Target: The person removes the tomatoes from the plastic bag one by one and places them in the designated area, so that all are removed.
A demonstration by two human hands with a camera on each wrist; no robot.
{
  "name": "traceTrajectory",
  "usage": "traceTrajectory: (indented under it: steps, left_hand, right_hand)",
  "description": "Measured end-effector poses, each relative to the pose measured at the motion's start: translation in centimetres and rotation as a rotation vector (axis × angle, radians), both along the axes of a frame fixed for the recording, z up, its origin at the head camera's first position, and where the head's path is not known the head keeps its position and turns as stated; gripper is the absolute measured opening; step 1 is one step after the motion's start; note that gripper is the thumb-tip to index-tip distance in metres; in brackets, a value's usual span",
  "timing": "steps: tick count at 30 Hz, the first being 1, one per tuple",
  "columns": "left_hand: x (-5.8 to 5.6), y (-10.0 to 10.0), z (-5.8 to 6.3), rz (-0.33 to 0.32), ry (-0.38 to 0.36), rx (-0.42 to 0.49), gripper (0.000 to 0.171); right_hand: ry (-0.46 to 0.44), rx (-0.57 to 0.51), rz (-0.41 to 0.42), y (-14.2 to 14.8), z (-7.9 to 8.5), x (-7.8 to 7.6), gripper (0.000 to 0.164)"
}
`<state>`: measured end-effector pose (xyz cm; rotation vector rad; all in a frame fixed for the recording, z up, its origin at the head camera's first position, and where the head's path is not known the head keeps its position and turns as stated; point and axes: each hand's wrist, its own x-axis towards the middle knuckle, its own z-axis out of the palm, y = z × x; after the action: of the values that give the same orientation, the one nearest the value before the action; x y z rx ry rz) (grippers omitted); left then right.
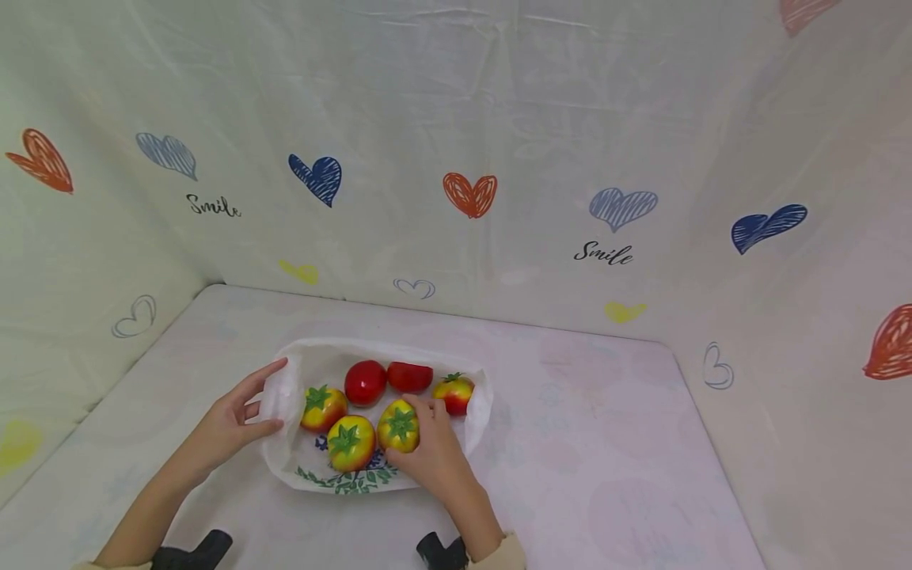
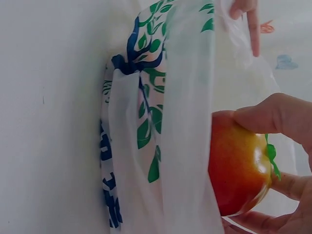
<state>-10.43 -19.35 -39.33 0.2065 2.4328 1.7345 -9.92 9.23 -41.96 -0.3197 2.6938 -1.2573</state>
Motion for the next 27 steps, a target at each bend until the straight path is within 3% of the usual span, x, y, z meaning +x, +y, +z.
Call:
traceTrajectory:
  steps: [17,27]
  left_hand:
    - [-0.2,0.0,0.1,0.017,0.011,-0.031,0.077]
    - [-0.1,0.0,0.3,0.011,-0.007,-0.033,0.076]
  right_hand:
    - [0.089,-0.077,-0.122,1.7,2.7,1.8,0.069]
    - [0.159,-0.121,-0.172,3.3,3.2,2.0,0.071]
